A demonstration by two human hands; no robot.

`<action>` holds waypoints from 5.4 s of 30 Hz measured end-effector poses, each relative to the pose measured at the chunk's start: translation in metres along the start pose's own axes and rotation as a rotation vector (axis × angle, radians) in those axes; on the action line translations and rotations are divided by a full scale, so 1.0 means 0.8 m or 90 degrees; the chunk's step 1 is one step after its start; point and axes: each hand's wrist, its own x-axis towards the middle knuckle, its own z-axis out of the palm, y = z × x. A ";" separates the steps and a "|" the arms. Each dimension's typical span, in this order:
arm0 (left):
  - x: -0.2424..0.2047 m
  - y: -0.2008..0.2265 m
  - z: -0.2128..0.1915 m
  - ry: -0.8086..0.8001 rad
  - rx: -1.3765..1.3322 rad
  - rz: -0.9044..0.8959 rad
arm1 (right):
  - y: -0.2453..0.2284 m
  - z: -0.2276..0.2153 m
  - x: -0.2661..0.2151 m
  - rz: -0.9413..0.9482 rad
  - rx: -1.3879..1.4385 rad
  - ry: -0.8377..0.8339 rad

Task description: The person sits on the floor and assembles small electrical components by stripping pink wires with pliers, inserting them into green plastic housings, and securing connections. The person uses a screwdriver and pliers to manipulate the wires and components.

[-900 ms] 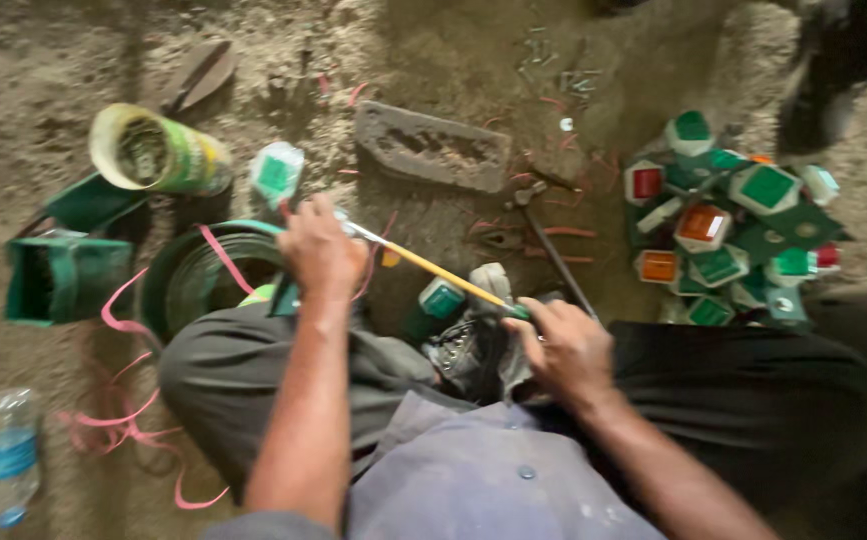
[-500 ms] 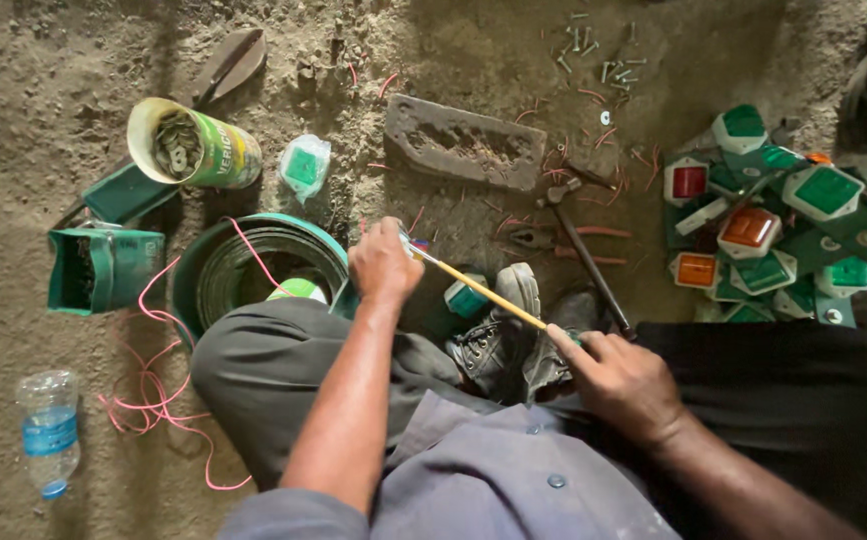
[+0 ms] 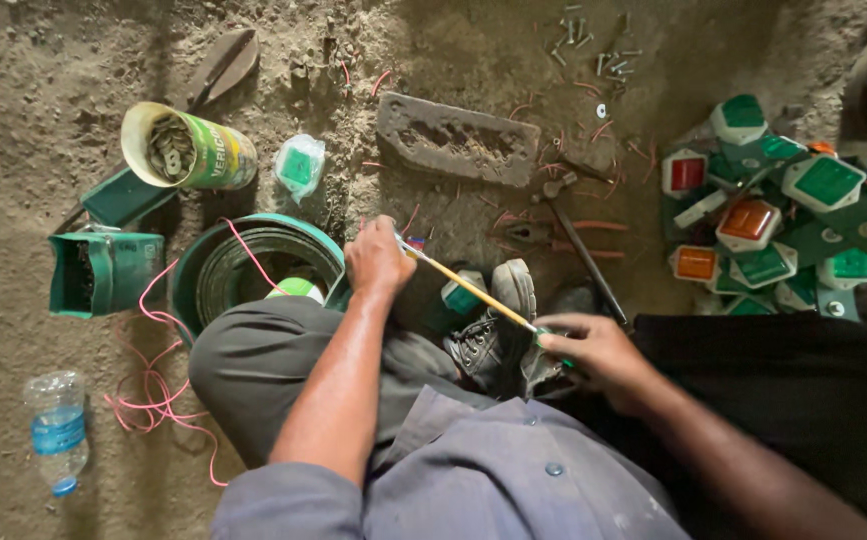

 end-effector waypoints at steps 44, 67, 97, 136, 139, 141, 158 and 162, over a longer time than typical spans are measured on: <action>0.004 -0.012 0.008 -0.034 0.015 -0.029 | 0.014 0.029 -0.007 -0.455 -0.660 0.354; 0.006 -0.014 0.005 0.054 -0.003 0.023 | 0.005 0.030 -0.003 -0.281 -0.374 0.208; 0.005 -0.034 0.026 0.015 0.022 0.063 | 0.028 0.017 0.029 -0.339 -0.429 0.180; 0.007 -0.010 0.010 -0.041 -0.027 0.016 | 0.010 0.027 -0.025 -0.583 -0.697 0.357; 0.014 -0.014 0.006 -0.051 -0.016 0.011 | 0.008 0.035 -0.027 -0.549 -0.871 0.335; 0.008 -0.017 0.014 -0.051 -0.006 0.033 | 0.010 0.037 -0.025 -0.544 -0.912 0.304; 0.005 -0.016 0.000 0.006 0.003 0.124 | 0.015 0.012 -0.002 -0.102 -0.125 0.046; 0.005 -0.005 -0.003 -0.061 -0.054 -0.003 | 0.017 0.025 -0.023 -0.611 -0.722 0.418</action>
